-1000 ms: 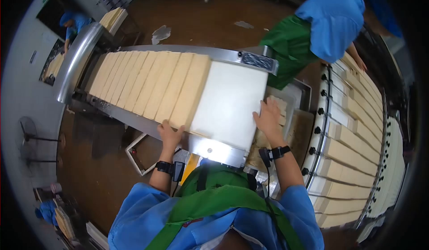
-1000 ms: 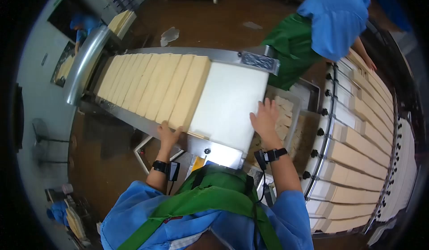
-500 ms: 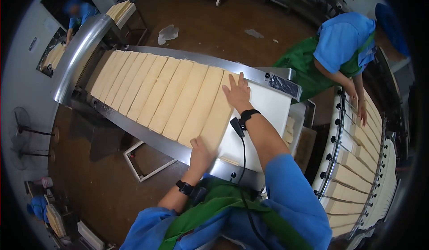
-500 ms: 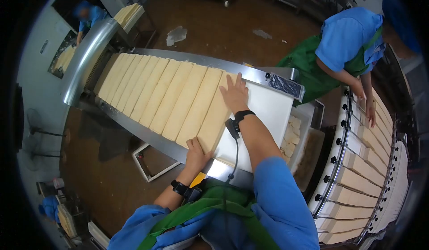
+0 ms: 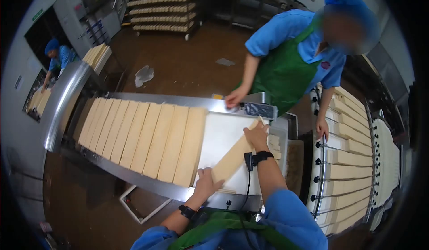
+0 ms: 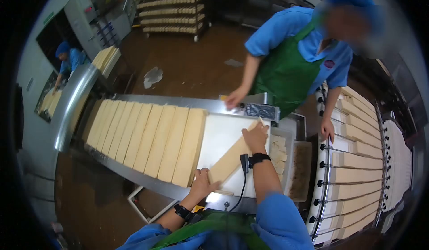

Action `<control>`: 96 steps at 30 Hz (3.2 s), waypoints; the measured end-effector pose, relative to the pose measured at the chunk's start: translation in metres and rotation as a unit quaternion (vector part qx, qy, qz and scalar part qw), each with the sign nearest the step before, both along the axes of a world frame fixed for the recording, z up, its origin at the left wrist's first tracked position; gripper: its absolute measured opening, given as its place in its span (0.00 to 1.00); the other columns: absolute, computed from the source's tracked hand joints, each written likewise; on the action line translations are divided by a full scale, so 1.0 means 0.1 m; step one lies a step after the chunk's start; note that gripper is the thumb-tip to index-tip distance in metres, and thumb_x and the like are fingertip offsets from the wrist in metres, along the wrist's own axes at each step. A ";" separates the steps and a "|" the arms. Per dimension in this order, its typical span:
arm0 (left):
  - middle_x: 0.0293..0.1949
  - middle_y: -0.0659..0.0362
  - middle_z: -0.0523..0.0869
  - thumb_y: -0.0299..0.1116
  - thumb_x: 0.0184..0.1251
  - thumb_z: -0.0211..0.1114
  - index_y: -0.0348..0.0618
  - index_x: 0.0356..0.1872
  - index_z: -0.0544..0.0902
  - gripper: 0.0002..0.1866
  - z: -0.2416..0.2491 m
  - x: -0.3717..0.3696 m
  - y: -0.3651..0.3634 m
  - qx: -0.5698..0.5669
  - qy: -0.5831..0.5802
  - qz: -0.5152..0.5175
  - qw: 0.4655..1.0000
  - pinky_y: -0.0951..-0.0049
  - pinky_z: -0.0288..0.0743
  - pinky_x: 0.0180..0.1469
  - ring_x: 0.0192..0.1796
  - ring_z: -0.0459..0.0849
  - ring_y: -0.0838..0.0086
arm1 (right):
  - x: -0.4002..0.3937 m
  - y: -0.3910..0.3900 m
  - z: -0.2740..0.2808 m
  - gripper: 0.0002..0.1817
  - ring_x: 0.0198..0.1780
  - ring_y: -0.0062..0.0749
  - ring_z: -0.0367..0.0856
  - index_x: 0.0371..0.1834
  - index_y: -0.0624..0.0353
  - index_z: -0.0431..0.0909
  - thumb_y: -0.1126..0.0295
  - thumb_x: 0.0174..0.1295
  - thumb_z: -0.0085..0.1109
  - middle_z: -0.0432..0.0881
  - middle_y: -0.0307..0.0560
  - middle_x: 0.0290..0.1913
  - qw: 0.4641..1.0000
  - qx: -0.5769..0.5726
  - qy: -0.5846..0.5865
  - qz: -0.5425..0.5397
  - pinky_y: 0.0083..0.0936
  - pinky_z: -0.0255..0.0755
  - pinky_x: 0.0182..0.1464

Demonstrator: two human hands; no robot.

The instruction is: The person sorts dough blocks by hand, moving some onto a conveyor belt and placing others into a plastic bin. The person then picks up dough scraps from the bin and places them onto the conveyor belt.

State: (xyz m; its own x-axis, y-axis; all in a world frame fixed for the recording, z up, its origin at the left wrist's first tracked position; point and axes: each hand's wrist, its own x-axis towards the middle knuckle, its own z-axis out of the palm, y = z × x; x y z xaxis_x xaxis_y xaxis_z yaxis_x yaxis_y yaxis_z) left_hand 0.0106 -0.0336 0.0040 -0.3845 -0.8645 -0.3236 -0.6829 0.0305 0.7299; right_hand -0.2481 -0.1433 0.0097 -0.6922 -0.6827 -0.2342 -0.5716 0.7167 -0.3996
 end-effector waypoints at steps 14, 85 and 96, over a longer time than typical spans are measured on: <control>0.56 0.40 0.65 0.29 0.42 0.73 0.41 0.60 0.67 0.38 0.56 -1.69 0.75 -0.296 0.188 -0.321 0.880 0.57 0.74 0.52 0.52 0.74 0.44 | -1.34 3.54 0.59 0.42 0.62 0.65 0.57 0.62 0.70 0.53 0.55 0.51 0.62 0.59 0.73 0.58 0.843 -0.293 0.102 -0.440 0.44 0.60 0.62; 0.38 0.58 0.78 0.33 0.60 0.54 0.49 0.38 0.72 0.06 0.71 -3.36 2.74 -0.314 0.243 -0.858 0.326 0.66 0.75 0.22 0.31 0.83 0.66 | -0.41 6.36 0.13 0.23 0.58 0.41 0.67 0.52 0.34 0.73 0.61 0.50 0.61 0.69 0.47 0.57 0.894 -0.277 0.348 0.046 0.40 0.50 0.57; 0.57 0.49 0.72 0.28 0.58 0.64 0.44 0.57 0.69 0.24 0.31 -2.74 1.32 -0.160 0.078 -0.507 0.843 0.60 0.76 0.46 0.47 0.79 0.50 | -0.54 6.34 0.13 0.17 0.57 0.38 0.68 0.41 0.32 0.78 0.65 0.45 0.64 0.69 0.42 0.54 0.889 -0.244 0.386 0.028 0.39 0.49 0.61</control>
State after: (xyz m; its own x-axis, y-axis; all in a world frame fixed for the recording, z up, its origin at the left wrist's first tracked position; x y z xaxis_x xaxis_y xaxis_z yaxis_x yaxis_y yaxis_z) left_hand -0.2639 0.0989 0.0353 -0.9950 -0.0988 -0.0123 -0.0828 0.7534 0.6523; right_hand -0.3019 0.4904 0.0226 -0.4804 -0.6111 0.6291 -0.8397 0.5277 -0.1286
